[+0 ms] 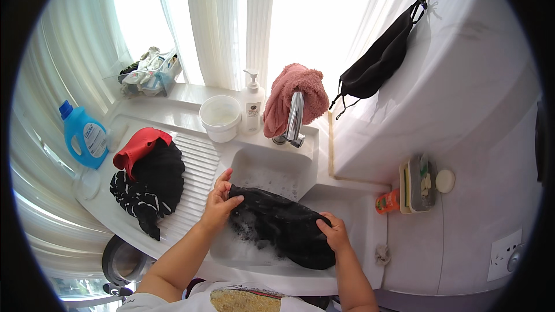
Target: The person hand-washes a black garment in a sink filled with soapy water by rubbing and squeezing the fabric.
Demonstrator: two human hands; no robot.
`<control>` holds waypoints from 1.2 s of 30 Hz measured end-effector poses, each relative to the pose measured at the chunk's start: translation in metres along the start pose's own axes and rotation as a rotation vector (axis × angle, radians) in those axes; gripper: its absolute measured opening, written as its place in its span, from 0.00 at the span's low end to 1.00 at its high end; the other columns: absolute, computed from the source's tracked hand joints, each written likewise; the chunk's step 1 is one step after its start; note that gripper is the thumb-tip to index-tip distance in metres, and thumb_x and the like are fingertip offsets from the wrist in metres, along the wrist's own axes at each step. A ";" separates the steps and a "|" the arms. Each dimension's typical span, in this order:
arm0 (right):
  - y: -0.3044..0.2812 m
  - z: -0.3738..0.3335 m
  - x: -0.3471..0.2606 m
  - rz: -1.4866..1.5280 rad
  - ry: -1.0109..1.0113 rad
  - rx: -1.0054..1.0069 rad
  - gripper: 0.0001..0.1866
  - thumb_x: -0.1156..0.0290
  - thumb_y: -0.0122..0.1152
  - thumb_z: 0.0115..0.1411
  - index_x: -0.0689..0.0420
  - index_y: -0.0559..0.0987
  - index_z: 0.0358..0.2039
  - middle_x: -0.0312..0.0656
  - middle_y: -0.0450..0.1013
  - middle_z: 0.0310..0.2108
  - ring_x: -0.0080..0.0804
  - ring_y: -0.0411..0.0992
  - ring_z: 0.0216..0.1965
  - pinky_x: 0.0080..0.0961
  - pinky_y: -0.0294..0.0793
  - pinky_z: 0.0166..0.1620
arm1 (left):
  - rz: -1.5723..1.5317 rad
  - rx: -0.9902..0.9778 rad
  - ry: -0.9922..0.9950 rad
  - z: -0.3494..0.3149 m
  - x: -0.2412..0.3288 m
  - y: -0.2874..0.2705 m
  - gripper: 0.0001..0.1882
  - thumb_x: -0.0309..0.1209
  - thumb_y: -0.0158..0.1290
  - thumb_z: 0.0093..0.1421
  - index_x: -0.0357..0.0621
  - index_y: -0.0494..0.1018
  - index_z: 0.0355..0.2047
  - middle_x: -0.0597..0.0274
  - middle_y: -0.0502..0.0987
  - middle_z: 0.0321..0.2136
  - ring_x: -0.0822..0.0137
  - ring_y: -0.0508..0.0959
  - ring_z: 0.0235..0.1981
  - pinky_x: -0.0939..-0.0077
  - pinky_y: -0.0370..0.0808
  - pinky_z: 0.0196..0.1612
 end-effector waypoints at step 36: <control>0.153 0.081 0.045 -0.335 -0.365 0.254 0.11 0.64 0.65 0.54 0.59 0.77 0.26 0.40 0.66 0.36 0.29 0.63 0.40 0.26 0.64 0.45 | -0.427 0.276 -0.722 0.014 -0.114 0.032 0.24 0.45 0.50 0.61 0.44 0.62 0.50 0.59 0.70 0.43 0.65 0.71 0.43 0.69 0.71 0.43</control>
Point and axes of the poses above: each hand's wrist, its own z-axis towards the middle knuckle, its own y-axis out of the palm, x = y × z, the point moved 1 cm from there along z, towards the middle knuckle
